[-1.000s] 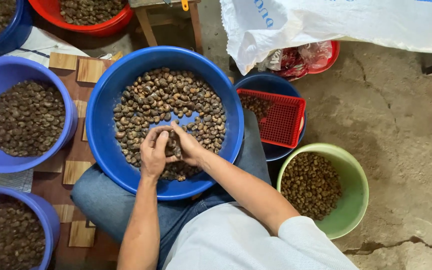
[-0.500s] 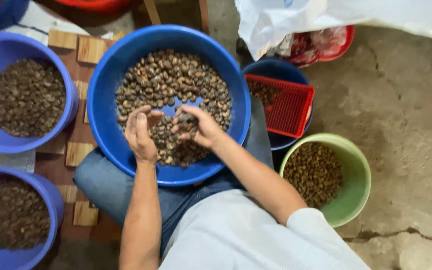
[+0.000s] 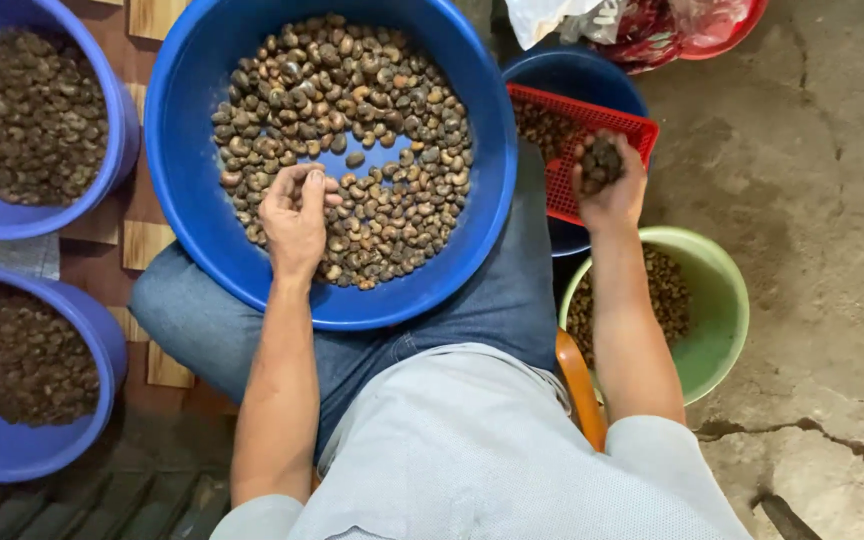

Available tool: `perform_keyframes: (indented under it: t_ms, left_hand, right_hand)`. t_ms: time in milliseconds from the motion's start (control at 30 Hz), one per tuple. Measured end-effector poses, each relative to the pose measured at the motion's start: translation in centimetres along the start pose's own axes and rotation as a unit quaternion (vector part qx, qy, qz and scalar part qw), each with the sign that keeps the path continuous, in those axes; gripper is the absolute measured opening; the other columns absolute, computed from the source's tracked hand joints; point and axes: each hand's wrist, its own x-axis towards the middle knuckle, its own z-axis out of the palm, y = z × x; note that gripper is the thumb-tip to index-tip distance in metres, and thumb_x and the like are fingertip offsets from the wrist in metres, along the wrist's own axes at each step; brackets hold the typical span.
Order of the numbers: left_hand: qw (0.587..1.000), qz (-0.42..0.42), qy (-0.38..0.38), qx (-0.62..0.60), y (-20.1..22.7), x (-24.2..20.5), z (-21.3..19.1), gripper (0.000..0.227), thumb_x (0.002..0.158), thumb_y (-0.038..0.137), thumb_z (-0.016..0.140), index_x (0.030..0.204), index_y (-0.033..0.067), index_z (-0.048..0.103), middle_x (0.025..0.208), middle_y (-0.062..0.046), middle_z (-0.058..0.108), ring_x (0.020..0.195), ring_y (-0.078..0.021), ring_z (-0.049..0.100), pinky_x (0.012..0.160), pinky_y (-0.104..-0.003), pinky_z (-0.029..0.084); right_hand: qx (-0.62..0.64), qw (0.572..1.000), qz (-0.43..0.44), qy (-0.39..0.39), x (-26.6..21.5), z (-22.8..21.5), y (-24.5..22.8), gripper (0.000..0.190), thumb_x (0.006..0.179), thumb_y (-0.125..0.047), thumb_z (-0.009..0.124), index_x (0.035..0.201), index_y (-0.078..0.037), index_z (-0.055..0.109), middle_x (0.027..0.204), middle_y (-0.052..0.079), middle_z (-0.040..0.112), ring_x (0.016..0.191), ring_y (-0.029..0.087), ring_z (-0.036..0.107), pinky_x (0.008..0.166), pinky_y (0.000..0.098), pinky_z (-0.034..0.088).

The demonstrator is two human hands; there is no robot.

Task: Manually sorting cashews by hand from a large bowl into smaller containers based on quality or type.

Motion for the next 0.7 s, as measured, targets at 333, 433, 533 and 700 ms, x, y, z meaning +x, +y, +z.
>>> perform_keyframes:
  t_ms: [333,433,533,700]
  left_hand:
    - [0.994,-0.022,-0.063,0.083,-0.4,0.3,-1.7,0.017,0.105,0.014,0.06,0.111,0.003,0.071,0.088,-0.014,0.075,0.074,-0.0179,0.076,0.066,-0.032,0.062]
    - [0.975,-0.024,-0.127,0.181,1.1,1.2,-3.7,0.018,0.106,0.016,0.06,0.115,0.0054,0.071,0.091,-0.014,0.075,0.08,-0.0243,0.075,0.071,-0.041,0.06]
    - [0.937,-0.031,-0.191,0.292,3.8,2.0,-5.1,0.02,0.106,0.015,0.061,0.119,0.0035,0.07,0.096,-0.019,0.074,0.09,-0.0374,0.073,0.078,-0.054,0.056]
    - [0.872,-0.052,-0.222,0.432,1.5,4.3,-7.4,0.02,0.103,0.017,0.063,0.112,0.0004,0.069,0.097,-0.022,0.073,0.099,-0.0494,0.07,0.087,-0.063,0.051]
  right_hand:
    - [-0.039,0.981,0.001,0.188,7.8,-12.6,1.6,0.054,0.084,-0.042,0.083,0.123,-0.011,0.061,0.12,0.025,0.067,0.113,0.048,0.069,0.093,0.0647,0.061]
    - [-0.095,0.97,-0.03,0.223,8.7,-13.7,2.1,0.071,0.087,-0.035,0.088,0.143,-0.009,0.054,0.131,0.031,0.063,0.121,0.054,0.067,0.092,0.0707,0.061]
    - [-0.129,0.974,-0.076,0.17,5.1,-9.8,2.2,0.055,0.092,-0.024,0.084,0.138,-0.006,0.058,0.125,0.025,0.066,0.116,0.045,0.071,0.094,0.0628,0.063]
    - [-0.351,0.908,-0.223,0.055,-2.5,0.9,2.6,0.033,0.104,-0.024,0.07,0.131,-0.007,0.064,0.124,0.017,0.066,0.115,0.028,0.071,0.093,0.0435,0.065]
